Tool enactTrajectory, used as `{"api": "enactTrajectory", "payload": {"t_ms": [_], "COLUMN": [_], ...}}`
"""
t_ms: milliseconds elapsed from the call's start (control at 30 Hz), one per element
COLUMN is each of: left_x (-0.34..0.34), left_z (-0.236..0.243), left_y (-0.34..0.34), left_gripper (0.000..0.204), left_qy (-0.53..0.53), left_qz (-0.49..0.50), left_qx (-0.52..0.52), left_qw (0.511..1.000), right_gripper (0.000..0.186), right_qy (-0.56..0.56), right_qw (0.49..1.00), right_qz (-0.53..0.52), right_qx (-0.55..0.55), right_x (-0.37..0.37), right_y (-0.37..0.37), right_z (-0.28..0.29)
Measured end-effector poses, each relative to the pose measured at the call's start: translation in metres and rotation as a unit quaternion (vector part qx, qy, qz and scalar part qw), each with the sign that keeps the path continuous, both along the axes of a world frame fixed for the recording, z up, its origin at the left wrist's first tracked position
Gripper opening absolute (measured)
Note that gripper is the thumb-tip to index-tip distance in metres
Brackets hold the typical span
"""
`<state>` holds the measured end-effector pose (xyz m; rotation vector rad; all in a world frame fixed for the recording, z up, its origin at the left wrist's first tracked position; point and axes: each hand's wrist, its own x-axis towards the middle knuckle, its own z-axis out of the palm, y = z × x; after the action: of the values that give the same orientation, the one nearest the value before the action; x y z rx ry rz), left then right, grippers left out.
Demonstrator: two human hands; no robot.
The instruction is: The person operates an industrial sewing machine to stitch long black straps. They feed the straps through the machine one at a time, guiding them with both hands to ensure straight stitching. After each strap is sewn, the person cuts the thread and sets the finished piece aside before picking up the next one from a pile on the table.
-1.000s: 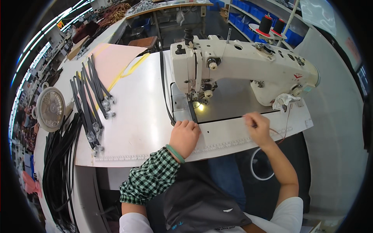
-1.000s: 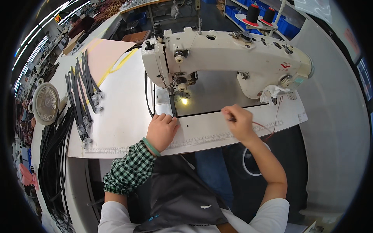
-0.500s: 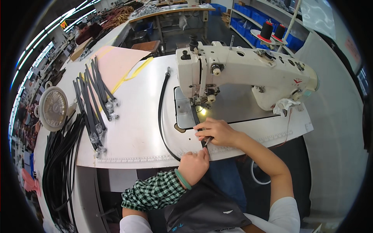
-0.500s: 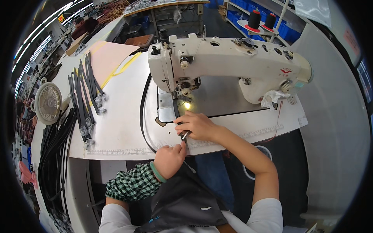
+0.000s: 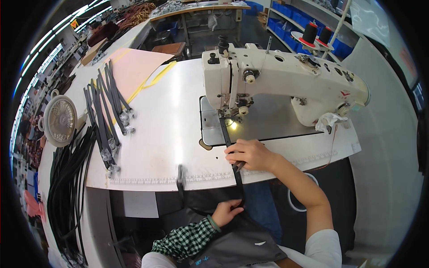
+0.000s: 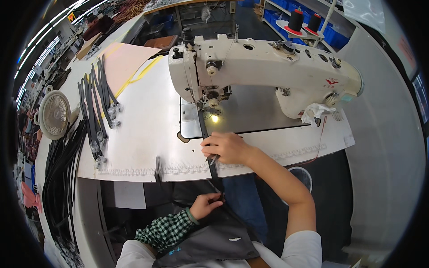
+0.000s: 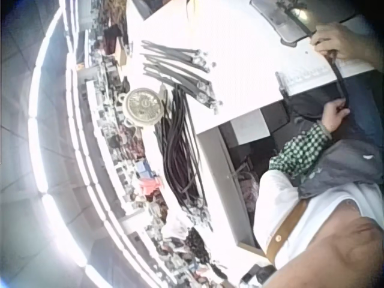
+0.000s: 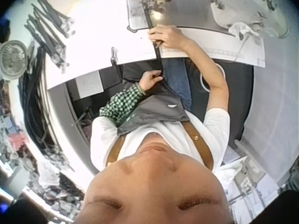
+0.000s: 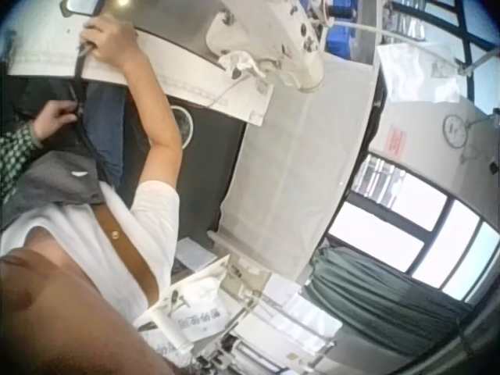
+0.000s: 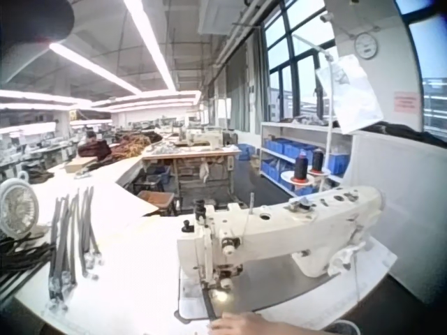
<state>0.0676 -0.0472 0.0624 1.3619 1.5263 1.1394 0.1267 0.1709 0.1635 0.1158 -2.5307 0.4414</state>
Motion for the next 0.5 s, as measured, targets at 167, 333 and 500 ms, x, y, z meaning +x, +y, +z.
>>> {"api": "enactTrajectory", "payload": {"t_ms": [167,333,500], "left_x": [0.001,-0.015,-0.05], "left_z": [0.008,0.046,0.094], "left_y": [-0.001,0.007,0.016], "left_gripper": [0.022,0.022,0.022], "left_qy": [0.025,0.228,0.338], "left_qz": [0.046,-0.021,-0.173], "left_qx": [-0.009,0.192,0.205], "left_qw": [0.999,0.954,0.902], "right_gripper": [0.013,0.012,0.013], "right_qy": [0.011,-0.013,-0.016], "right_qw": [0.999,0.997,0.994], "right_qz": [0.028,0.07,0.108], "right_qx": [0.014,0.02,0.015], "right_x": [0.003,0.008,0.008], "right_y": [-0.003,-0.003,-0.011], "right_z": [0.003,0.005,0.008]}}
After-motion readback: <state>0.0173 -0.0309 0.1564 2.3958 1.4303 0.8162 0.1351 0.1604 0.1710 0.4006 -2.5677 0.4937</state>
